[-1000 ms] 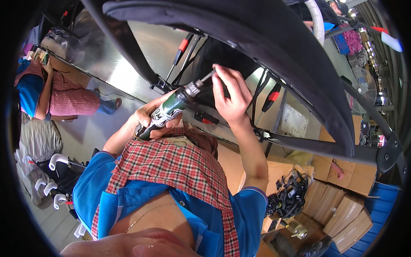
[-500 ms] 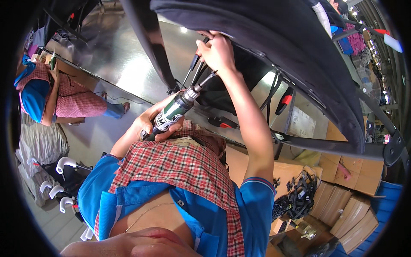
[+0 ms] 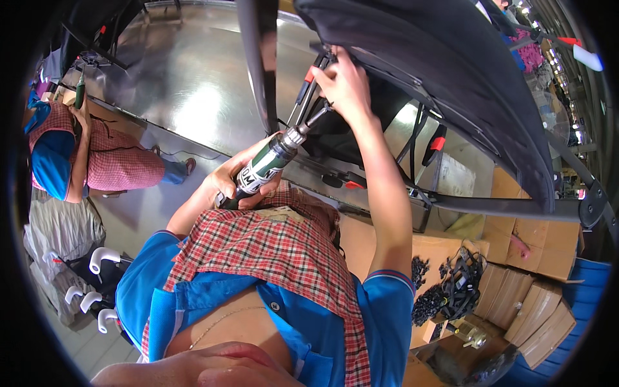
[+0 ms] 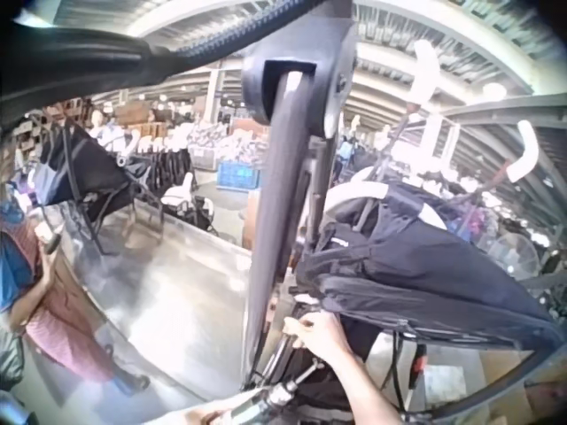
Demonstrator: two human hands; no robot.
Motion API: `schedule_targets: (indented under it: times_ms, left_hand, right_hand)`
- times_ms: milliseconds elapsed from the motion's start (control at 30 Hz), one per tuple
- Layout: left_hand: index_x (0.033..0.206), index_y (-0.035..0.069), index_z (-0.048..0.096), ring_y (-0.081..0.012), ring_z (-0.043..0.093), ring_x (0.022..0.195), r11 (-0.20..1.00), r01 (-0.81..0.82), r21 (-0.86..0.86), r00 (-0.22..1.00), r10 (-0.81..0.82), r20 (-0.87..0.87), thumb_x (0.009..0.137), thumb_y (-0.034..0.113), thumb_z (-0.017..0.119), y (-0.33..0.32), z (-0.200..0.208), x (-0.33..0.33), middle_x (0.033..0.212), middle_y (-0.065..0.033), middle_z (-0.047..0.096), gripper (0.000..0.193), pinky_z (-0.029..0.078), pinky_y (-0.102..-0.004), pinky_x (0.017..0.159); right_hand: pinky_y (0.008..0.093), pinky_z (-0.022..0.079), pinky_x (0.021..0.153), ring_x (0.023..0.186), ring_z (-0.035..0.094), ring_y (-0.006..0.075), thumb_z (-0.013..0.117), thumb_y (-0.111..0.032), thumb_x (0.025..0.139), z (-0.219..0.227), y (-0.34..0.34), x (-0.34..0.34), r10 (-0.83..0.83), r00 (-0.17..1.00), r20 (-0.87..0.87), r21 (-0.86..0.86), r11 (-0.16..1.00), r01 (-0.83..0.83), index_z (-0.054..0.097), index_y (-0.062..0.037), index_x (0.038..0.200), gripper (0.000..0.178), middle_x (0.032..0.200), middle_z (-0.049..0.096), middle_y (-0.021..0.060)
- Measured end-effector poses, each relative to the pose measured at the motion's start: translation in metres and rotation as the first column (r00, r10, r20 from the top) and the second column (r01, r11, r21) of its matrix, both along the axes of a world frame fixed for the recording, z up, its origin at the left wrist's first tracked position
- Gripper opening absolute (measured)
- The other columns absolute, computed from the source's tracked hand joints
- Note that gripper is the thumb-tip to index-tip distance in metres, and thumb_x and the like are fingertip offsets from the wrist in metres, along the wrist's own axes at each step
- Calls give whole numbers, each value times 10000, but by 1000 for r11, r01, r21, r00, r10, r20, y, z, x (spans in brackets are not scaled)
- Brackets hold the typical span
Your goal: The person uses a corded drill to attach black plastic fasteners to a stroller frame on a metal workbench. They repeatedly pick fasteners from a cardboard box, align them on the stroller, and drive them in with the drill. The person also moves the stroller and retrieves additional fasteners from a bag during the process.
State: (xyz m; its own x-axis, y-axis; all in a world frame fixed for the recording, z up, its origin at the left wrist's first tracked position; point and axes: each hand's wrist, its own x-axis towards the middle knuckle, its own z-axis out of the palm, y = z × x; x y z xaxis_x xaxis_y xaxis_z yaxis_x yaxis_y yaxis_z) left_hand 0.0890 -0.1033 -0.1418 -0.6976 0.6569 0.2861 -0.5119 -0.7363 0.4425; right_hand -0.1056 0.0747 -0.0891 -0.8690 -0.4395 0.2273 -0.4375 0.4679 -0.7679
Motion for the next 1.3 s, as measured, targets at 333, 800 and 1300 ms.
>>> schedule_targets:
  times_ms: [333,800,1300]
  left_hand:
    - [1547,197,3,-139,576,554,996,-79,-36,996,77,-52,663,156,855,15,0,2,899,-129,519,1228,465,-227,459]
    - [1548,200,45,-132,578,574,884,-358,-300,933,350,-81,694,148,819,44,23,4,896,-110,539,1153,485,-236,494]
    - [1535,81,95,-125,568,580,423,-577,-699,738,636,-224,777,141,795,67,43,-36,861,-58,592,1033,465,-249,513]
  right_hand:
    - [433,523,636,661,677,335,623,-406,890,2,9,10,-120,817,-564,305,889,341,654,-75,853,335,726,696,93]
    - [516,518,749,826,644,432,539,-332,931,-22,-7,-5,-188,959,-212,374,891,257,679,-57,831,324,877,666,222]
    - [397,486,802,891,613,305,578,-125,942,-65,5,-34,-118,857,-501,-270,963,-25,677,3,924,163,939,653,132]
